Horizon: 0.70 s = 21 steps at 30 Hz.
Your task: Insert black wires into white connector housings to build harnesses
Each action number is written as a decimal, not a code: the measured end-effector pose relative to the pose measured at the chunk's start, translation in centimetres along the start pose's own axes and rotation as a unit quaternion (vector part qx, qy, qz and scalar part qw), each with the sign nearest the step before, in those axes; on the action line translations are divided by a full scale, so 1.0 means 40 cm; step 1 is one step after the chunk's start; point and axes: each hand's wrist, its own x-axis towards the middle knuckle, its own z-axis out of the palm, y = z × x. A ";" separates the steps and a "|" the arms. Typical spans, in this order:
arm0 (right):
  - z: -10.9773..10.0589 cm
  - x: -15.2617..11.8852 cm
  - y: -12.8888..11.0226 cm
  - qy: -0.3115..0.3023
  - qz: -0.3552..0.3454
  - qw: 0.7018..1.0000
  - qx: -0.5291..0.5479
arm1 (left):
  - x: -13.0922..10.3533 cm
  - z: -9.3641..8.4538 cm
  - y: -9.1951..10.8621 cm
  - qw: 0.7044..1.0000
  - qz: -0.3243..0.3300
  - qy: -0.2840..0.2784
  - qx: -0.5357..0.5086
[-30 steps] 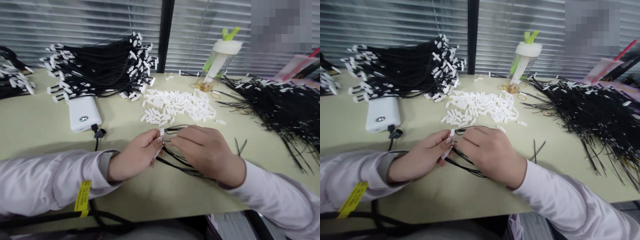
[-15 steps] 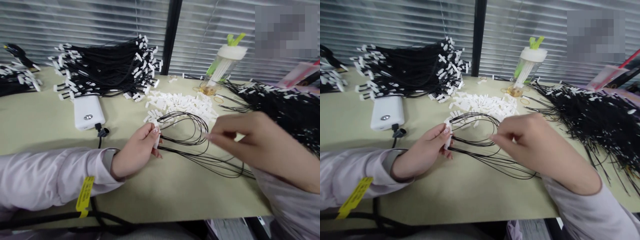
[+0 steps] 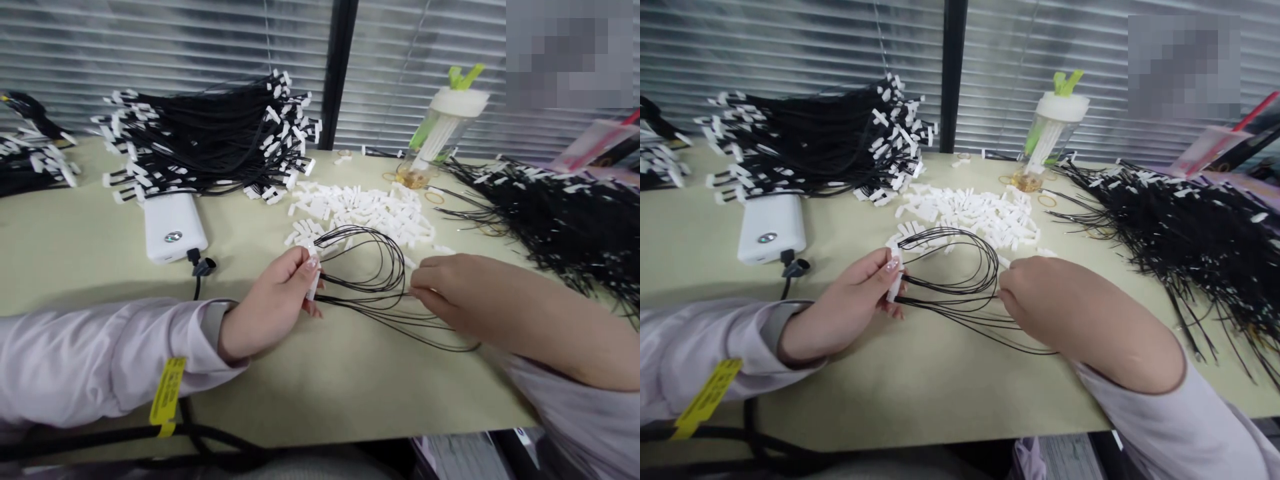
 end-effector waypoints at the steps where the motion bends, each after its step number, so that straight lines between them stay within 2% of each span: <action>1: -0.003 0.001 -0.002 -0.038 -0.003 0.999 -0.022 | 0.000 0.000 0.000 1.000 0.000 0.000 0.001; 4: -0.025 0.013 -0.018 -0.132 -0.014 0.991 -0.010 | 0.000 -0.001 -0.001 1.000 0.001 -0.001 0.007; 8: -0.048 0.041 -0.055 -0.176 -0.072 0.972 0.139 | -0.001 -0.001 0.001 1.000 0.006 -0.004 0.020; 11: -0.035 0.066 -0.092 -0.115 -0.104 0.962 0.227 | -0.001 -0.001 0.004 0.999 0.011 -0.007 0.037; 13: -0.014 0.081 -0.116 -0.066 -0.094 0.960 0.255 | -0.002 -0.001 0.005 0.998 0.021 -0.007 0.052; 17: 0.017 0.093 -0.141 -0.015 -0.045 0.960 0.276 | -0.004 -0.003 0.009 0.997 0.029 -0.012 0.065; 21: 0.007 0.089 -0.135 0.032 -0.028 0.962 0.269 | -0.005 -0.003 0.013 0.997 0.030 -0.015 0.072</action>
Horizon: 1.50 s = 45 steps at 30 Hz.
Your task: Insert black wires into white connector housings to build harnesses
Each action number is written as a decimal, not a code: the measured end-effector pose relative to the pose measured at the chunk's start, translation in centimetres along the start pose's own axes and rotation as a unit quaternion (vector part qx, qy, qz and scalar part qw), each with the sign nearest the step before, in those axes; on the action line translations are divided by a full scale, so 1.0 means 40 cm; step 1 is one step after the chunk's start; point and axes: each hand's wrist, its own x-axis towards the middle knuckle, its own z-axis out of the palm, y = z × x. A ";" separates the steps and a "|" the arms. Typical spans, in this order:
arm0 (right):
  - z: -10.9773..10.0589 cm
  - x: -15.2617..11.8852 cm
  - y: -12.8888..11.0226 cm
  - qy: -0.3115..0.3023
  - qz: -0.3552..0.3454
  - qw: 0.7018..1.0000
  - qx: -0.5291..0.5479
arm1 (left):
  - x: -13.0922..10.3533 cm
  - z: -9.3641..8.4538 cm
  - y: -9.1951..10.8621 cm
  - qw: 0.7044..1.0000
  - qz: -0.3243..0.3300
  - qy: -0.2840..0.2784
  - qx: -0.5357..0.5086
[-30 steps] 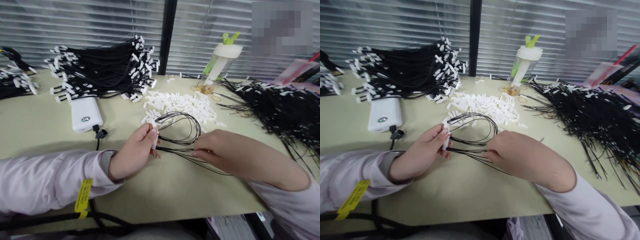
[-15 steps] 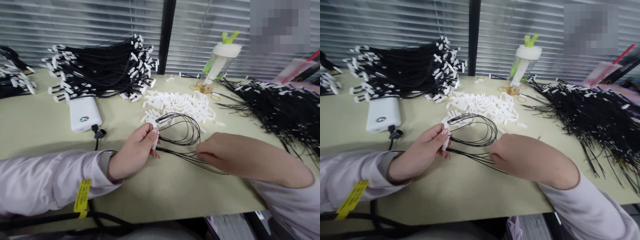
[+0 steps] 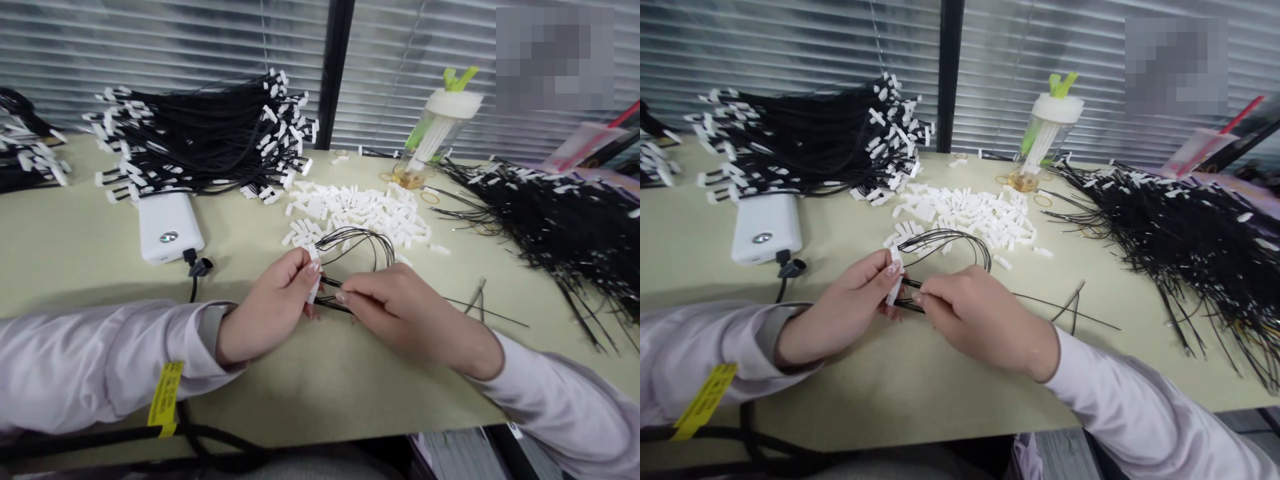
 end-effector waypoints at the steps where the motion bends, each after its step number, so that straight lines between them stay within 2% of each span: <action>1: -0.008 -0.002 0.000 0.013 -0.005 1.000 -0.008 | 0.000 0.001 0.000 1.000 0.000 -0.001 -0.006; 4: -0.036 -0.009 0.006 0.016 -0.010 0.999 -0.047 | 0.001 0.002 -0.004 1.000 -0.008 -0.002 -0.030; 10: -0.119 -0.049 0.092 -0.131 0.072 0.978 -0.145 | 0.002 0.004 -0.011 0.996 -0.032 0.028 -0.075; 14: -0.152 -0.066 0.130 -0.201 0.077 0.971 -0.102 | 0.001 0.006 -0.013 0.992 -0.050 0.054 -0.102; 17: -0.135 -0.053 0.096 -0.245 0.025 0.969 -0.014 | 0.001 0.006 -0.016 0.991 -0.047 0.064 -0.105; 19: -0.102 -0.034 0.059 -0.227 -0.010 0.973 0.037 | 0.000 0.006 -0.017 0.992 -0.042 0.063 -0.099; 21: -0.060 -0.014 0.028 -0.149 -0.025 0.987 0.054 | 0.000 0.004 -0.015 0.995 -0.030 0.058 -0.076; 23: -0.022 0.003 0.010 -0.078 -0.017 0.995 0.059 | -0.001 0.003 -0.013 0.997 -0.016 0.059 -0.040; 25: -0.002 0.011 0.005 -0.053 0.002 0.995 0.082 | -0.003 0.003 -0.010 0.998 -0.008 0.061 -0.018; 28: -0.012 0.006 0.010 -0.014 0.019 0.997 0.078 | -0.005 0.005 -0.007 0.998 -0.011 0.051 -0.036; 32: -0.049 -0.010 0.011 0.069 -0.038 0.997 -0.001 | -0.004 0.008 -0.003 0.997 -0.018 0.040 -0.064; 35: -0.045 -0.013 0.002 0.036 -0.079 0.996 -0.021 | -0.003 0.006 -0.001 0.998 -0.009 0.046 -0.036; 39: -0.019 -0.007 -0.008 -0.013 -0.072 0.997 -0.035 | -0.002 0.003 0.000 0.999 0.000 0.047 0.007; 45: -0.028 -0.009 -0.009 0.024 -0.066 0.998 0.003 | -0.003 0.003 -0.006 0.998 0.024 0.051 0.031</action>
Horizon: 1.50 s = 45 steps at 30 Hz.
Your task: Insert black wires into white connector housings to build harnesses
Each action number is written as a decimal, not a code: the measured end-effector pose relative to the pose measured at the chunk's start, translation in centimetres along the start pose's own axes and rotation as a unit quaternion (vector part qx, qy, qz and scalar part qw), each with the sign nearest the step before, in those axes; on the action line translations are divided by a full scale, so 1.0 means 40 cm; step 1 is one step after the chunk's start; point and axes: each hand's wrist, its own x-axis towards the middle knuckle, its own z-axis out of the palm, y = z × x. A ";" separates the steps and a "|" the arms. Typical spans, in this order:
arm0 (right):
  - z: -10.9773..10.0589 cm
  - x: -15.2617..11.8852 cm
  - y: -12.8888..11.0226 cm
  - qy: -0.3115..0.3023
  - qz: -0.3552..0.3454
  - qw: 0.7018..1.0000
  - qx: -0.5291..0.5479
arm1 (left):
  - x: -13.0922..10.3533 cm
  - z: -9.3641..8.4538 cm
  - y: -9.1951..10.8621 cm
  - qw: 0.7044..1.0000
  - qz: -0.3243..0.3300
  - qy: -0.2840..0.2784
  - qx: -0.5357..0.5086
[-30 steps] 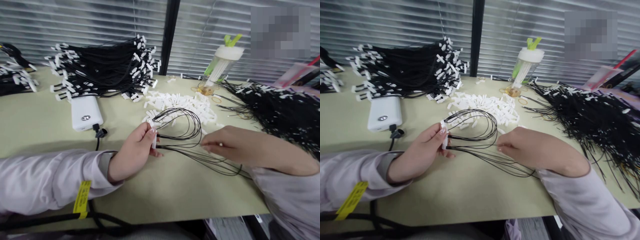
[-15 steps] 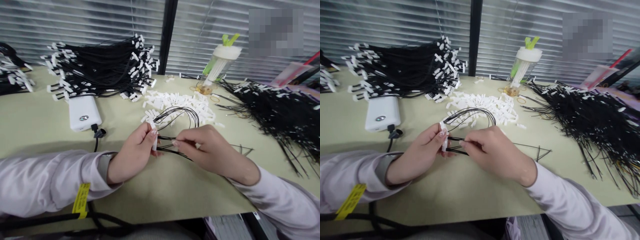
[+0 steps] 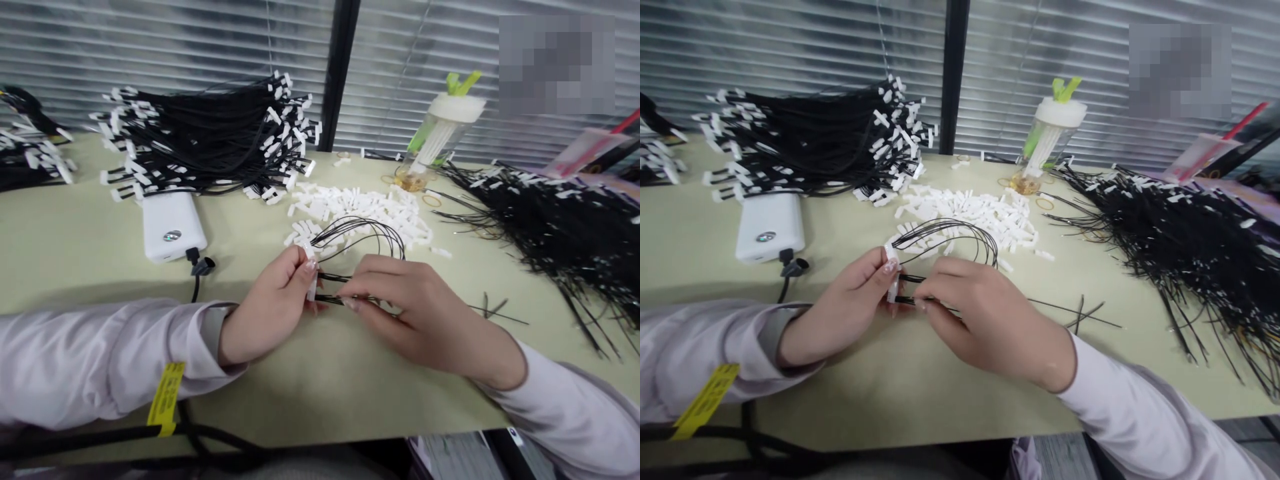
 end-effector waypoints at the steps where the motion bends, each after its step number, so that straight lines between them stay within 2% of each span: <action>1: -0.002 0.000 0.000 -0.004 0.003 1.000 -0.001 | 0.000 0.000 0.000 1.000 -0.002 -0.003 0.001; 5: 0.000 -0.001 -0.002 -0.046 0.012 0.999 -0.010 | 0.002 -0.001 0.001 1.000 -0.004 -0.013 0.019; 11: 0.001 -0.004 -0.004 -0.025 0.007 1.000 0.006 | 0.002 0.000 -0.001 1.000 -0.002 -0.015 0.009; 18: 0.007 -0.001 -0.005 -0.062 0.021 0.998 0.003 | -0.004 -0.003 0.000 0.999 0.008 -0.021 0.025; 24: 0.032 0.012 0.010 -0.067 0.087 0.992 0.054 | -0.014 0.001 0.005 0.997 0.033 -0.044 0.049; 32: 0.038 0.027 0.012 -0.066 0.025 0.994 0.079 | -0.015 0.004 0.009 0.996 0.015 -0.051 0.073; 41: 0.046 0.023 0.017 -0.062 -0.017 0.997 -0.041 | -0.005 0.004 0.015 0.995 -0.011 -0.055 0.076; 45: 0.047 0.021 0.026 -0.065 -0.029 0.997 -0.039 | -0.006 0.003 0.011 0.996 -0.004 -0.055 0.073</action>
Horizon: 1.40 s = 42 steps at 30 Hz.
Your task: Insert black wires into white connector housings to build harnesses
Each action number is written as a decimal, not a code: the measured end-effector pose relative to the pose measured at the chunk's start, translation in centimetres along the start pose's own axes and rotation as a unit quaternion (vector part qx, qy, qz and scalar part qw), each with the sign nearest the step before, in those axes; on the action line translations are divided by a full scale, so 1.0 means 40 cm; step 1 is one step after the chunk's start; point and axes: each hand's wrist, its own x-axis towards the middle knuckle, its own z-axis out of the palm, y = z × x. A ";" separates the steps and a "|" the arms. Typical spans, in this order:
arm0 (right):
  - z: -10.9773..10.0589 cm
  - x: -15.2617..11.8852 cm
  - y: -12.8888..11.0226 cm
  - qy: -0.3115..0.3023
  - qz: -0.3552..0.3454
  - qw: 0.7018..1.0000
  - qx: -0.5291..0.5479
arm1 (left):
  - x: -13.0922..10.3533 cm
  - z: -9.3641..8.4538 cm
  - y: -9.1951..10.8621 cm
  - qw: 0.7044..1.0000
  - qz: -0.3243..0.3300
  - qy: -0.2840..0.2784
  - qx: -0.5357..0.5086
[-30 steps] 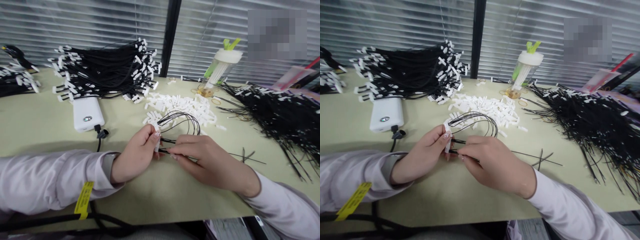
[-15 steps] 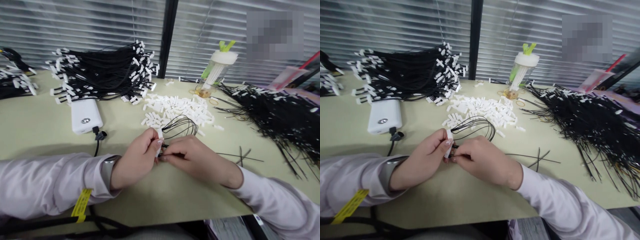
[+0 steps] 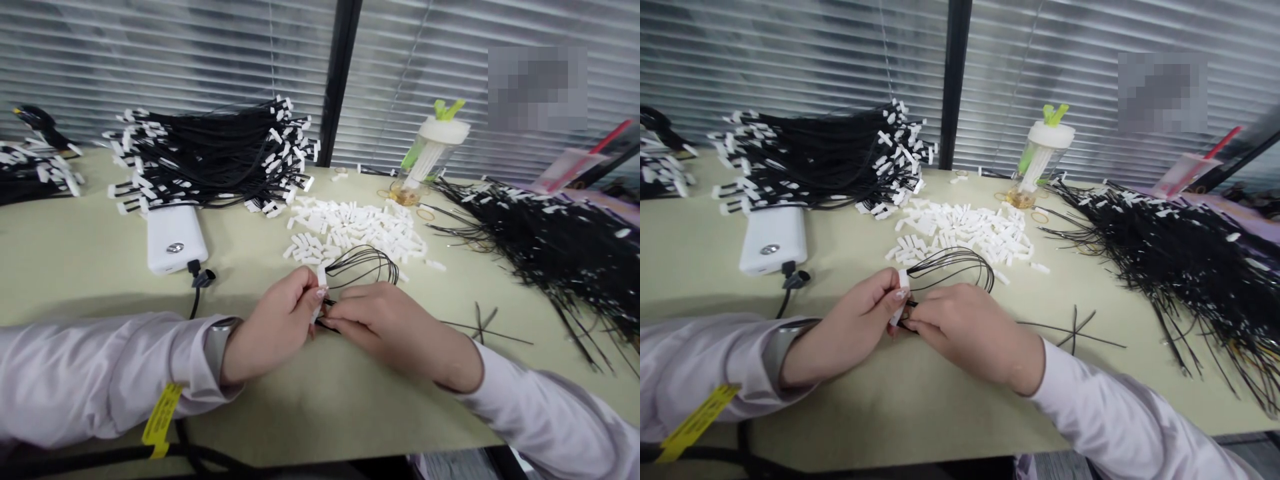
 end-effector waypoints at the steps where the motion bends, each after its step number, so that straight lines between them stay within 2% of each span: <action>1: 0.000 -0.001 0.002 -0.001 -0.003 1.000 0.006 | -0.001 0.000 0.000 1.000 0.000 0.001 0.000; 6: -0.003 -0.005 0.000 -0.001 -0.006 1.000 0.024 | -0.002 0.001 0.004 1.000 -0.007 -0.001 0.000; 11: 0.013 -0.006 -0.019 0.030 0.004 0.998 -0.055 | 0.000 0.000 0.005 1.000 -0.009 -0.012 -0.005; 14: 0.020 -0.005 -0.028 0.049 0.038 0.994 -0.093 | 0.002 0.001 0.001 1.000 0.000 -0.015 -0.006; 17: -0.010 -0.015 -0.024 0.039 0.100 0.988 -0.114 | 0.000 0.003 0.002 1.000 0.002 -0.007 -0.013; 20: -0.081 -0.046 0.001 0.036 0.172 0.981 -0.087 | -0.004 0.004 0.006 0.998 -0.025 -0.007 -0.053; 21: -0.109 -0.060 0.014 0.068 0.209 0.973 -0.072 | -0.004 0.004 0.007 0.997 -0.034 -0.008 -0.067; 23: -0.160 -0.088 0.042 0.175 0.286 0.940 -0.056 | -0.003 0.004 0.009 0.996 -0.045 -0.005 -0.083; 25: -0.197 -0.111 0.071 0.335 0.346 0.874 -0.061 | -0.001 0.004 0.009 0.995 -0.050 -0.001 -0.088; 26: -0.209 -0.119 0.083 0.413 0.350 0.839 -0.051 | 0.000 0.004 0.008 0.994 -0.054 -0.001 -0.094; 27: -0.218 -0.124 0.095 0.480 0.335 0.810 -0.024 | 0.001 0.003 0.007 0.993 -0.058 -0.002 -0.101; 29: -0.227 -0.127 0.111 0.569 0.257 0.775 0.095 | 0.001 0.003 0.006 0.991 -0.065 -0.010 -0.116; 31: -0.230 -0.124 0.119 0.617 0.175 0.737 0.212 | 0.001 0.003 0.003 0.990 -0.063 -0.020 -0.122; 33: -0.226 -0.117 0.116 0.643 0.154 0.707 0.251 | 0.001 0.004 0.002 0.991 -0.051 -0.025 -0.122; 34: -0.220 -0.113 0.111 0.648 0.156 0.706 0.241 | 0.001 0.004 0.001 0.991 -0.045 -0.026 -0.121; 36: -0.199 -0.103 0.095 0.611 0.171 0.740 0.223 | 0.002 0.004 -0.001 0.992 -0.036 -0.023 -0.116; 38: -0.167 -0.090 0.073 0.511 0.178 0.813 0.216 | 0.003 0.004 -0.002 0.993 -0.032 -0.021 -0.112; 40: -0.129 -0.076 0.048 0.369 0.183 0.892 0.188 | 0.003 0.004 -0.004 0.993 -0.031 -0.021 -0.112; 42: -0.094 -0.061 0.025 0.260 0.164 0.942 0.136 | 0.002 0.003 -0.005 0.992 -0.033 -0.023 -0.117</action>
